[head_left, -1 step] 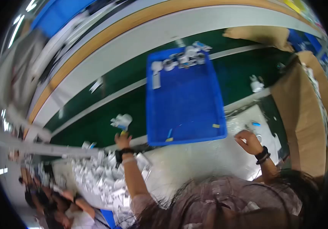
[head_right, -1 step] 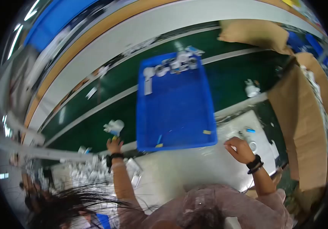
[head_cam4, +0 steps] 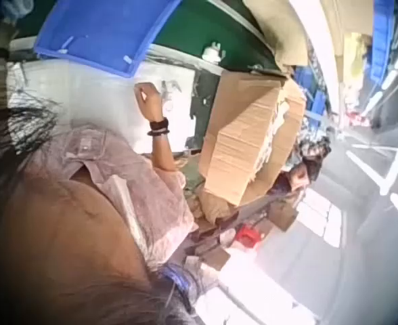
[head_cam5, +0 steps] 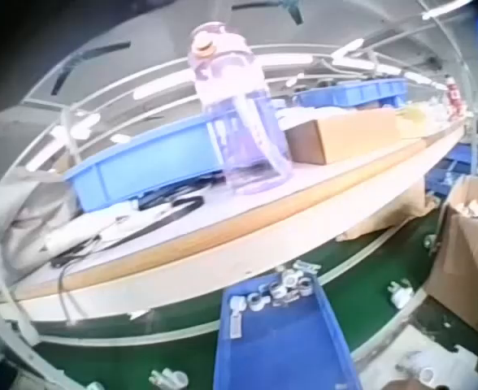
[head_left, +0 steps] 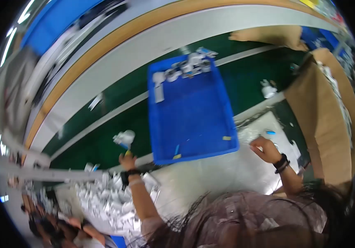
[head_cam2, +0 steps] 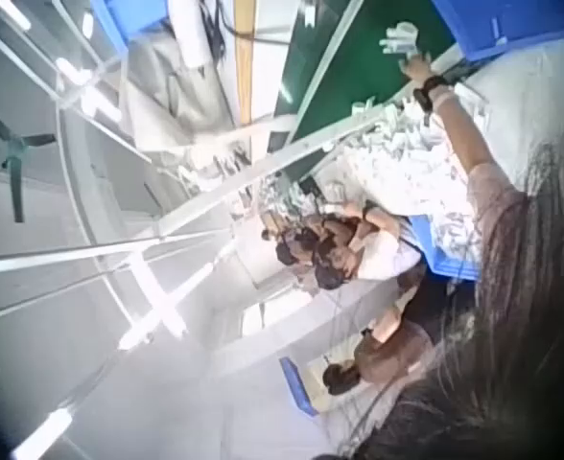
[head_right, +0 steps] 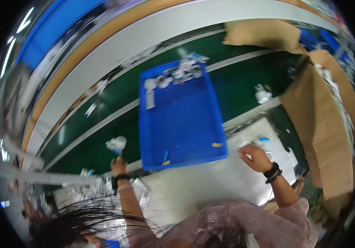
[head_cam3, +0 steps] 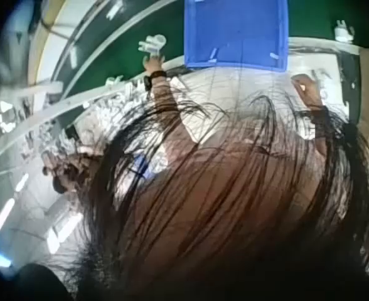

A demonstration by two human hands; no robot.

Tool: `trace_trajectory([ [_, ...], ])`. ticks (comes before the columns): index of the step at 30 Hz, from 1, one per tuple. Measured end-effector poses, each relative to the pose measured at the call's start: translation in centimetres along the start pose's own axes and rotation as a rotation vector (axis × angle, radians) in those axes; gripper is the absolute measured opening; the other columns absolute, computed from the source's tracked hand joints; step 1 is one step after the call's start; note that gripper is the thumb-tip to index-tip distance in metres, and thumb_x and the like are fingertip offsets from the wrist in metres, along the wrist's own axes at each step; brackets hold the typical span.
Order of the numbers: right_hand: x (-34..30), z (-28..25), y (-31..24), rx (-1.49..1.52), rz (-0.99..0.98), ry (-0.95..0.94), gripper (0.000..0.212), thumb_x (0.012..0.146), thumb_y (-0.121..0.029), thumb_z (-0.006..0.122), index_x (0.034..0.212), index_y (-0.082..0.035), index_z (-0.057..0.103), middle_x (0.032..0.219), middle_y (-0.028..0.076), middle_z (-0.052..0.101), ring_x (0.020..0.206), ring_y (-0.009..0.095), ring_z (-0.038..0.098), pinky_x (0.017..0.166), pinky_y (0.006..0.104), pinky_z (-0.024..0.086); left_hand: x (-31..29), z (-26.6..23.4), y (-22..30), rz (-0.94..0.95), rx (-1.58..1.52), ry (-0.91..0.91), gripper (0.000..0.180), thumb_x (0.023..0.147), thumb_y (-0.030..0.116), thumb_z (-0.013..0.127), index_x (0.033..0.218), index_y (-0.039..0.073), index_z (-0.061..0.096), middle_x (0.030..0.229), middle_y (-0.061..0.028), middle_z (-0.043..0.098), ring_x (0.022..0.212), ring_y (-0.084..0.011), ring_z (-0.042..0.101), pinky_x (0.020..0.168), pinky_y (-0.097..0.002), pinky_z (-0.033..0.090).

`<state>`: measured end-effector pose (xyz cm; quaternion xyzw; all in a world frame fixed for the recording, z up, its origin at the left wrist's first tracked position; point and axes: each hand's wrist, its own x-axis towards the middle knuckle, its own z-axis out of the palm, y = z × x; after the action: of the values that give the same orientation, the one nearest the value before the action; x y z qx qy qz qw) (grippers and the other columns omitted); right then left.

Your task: The person picks up a white plastic housing and a battery from a blue tray, fits the battery into the housing by hand, and places the assembled unit into a cardboard box.

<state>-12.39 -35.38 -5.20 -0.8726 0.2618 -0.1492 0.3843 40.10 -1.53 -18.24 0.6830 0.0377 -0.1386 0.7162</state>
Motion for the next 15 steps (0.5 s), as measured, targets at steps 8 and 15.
trace_trajectory([
  [8,7.6,-6.7,12.0,-0.21,0.189,0.536,0.021,0.084,-0.016,0.064,0.1,-0.002,0.063,0.095,0.016,0.066,0.08,0.031,0.065,0.07,0.0363,0.052,-6.8,-0.6,0.6,0.05,-0.012,-0.014,0.038,0.092,0.018,0.054,0.128,0.008,0.048,0.124,-0.0058,0.056,0.107,-0.0224,0.058,0.082,-0.0376,0.048],
  [15,16.7,-9.7,24.0,-0.432,0.516,0.853,0.033,0.084,-0.032,0.066,0.097,-0.002,0.064,0.087,0.017,0.066,0.082,0.031,0.065,0.074,0.0376,0.051,-17.7,2.9,4.0,-0.109,0.039,0.044,0.031,0.093,0.012,0.05,0.124,0.007,0.05,0.117,-0.006,0.06,0.089,-0.0186,0.065,0.063,-0.0293,0.054],
])
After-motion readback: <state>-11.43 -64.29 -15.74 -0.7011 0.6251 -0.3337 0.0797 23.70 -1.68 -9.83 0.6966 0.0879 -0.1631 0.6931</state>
